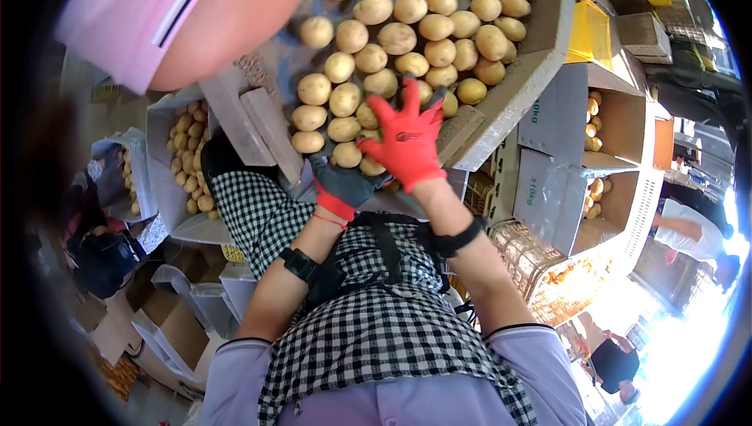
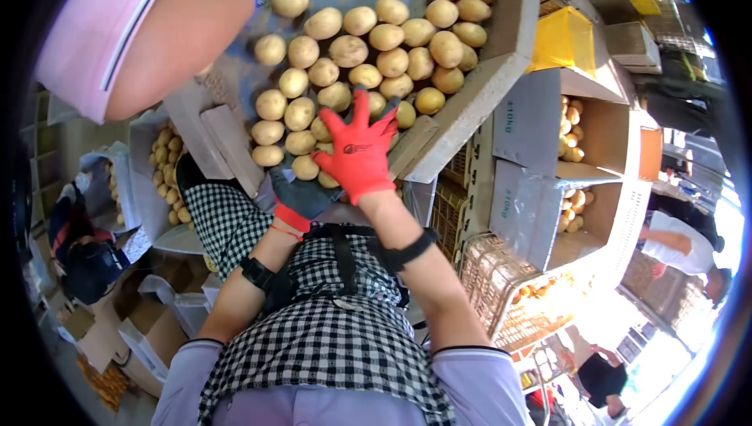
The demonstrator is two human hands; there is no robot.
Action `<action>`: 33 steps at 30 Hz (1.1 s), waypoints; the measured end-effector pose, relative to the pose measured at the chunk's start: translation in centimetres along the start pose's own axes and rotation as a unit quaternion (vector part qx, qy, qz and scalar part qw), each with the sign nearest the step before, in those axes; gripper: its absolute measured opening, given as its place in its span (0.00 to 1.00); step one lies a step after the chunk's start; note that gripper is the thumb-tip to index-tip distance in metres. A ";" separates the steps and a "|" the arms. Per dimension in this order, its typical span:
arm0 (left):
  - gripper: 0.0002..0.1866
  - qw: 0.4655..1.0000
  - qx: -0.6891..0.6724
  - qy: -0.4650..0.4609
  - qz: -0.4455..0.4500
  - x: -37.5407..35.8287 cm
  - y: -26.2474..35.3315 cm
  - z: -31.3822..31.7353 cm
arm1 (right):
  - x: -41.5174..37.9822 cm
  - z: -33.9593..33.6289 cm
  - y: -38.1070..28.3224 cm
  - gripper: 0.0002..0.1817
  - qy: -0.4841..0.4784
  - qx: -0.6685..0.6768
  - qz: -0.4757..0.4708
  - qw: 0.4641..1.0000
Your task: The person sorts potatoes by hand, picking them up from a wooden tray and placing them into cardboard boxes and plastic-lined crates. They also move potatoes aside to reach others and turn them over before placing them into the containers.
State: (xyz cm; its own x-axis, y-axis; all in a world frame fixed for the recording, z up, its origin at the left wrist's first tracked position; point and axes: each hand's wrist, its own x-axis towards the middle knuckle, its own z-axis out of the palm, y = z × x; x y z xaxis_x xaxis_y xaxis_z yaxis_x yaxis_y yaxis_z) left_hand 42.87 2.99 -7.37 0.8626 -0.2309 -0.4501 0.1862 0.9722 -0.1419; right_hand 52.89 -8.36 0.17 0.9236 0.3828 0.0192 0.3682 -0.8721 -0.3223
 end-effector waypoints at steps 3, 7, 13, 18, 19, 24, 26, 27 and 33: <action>0.59 0.999 -0.032 0.039 -0.009 0.2 0.0 0.8 | 0.3 1.5 0.9 0.37 0.003 0.049 0.002 0.999; 0.59 0.987 -0.104 0.126 0.001 -0.4 0.3 1.5 | 0.1 1.9 0.9 0.37 -0.004 0.186 0.132 0.974; 0.60 0.985 -0.021 0.168 0.029 -0.2 -0.6 1.7 | 1.7 2.1 0.2 0.35 -0.015 0.187 0.119 0.975; 0.61 0.997 -0.029 0.066 -0.012 -0.6 0.1 1.0 | -4.2 -8.5 2.7 0.29 0.103 0.127 0.086 0.983; 0.63 0.997 -0.057 0.052 -0.018 -0.6 0.2 0.5 | -6.4 -11.4 5.7 0.23 0.100 0.260 0.176 0.944; 0.57 0.999 -0.005 0.008 0.033 0.1 -1.8 2.0 | -16.8 -18.1 27.2 0.16 0.366 -0.121 0.422 0.820; 0.53 0.986 0.136 -0.007 0.092 0.6 -2.4 2.5 | -16.5 -16.3 29.1 0.14 0.407 -0.080 0.446 0.793; 0.52 0.971 0.207 -0.014 0.122 1.2 -2.5 2.7 | -15.3 -15.0 28.4 0.13 0.418 -0.132 0.428 0.791; 0.46 0.965 0.230 -0.006 0.124 1.6 -2.1 2.1 | -17.0 -17.8 31.3 0.16 0.313 -0.347 0.265 0.843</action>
State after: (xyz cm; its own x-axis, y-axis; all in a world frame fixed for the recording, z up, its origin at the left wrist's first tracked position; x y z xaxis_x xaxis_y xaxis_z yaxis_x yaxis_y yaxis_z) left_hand 44.84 0.63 -5.96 0.9122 0.0088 -0.4097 0.1601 0.9126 0.3761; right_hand 50.59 -47.55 6.57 0.7738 -0.1637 0.6119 -0.3416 -0.9214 0.1855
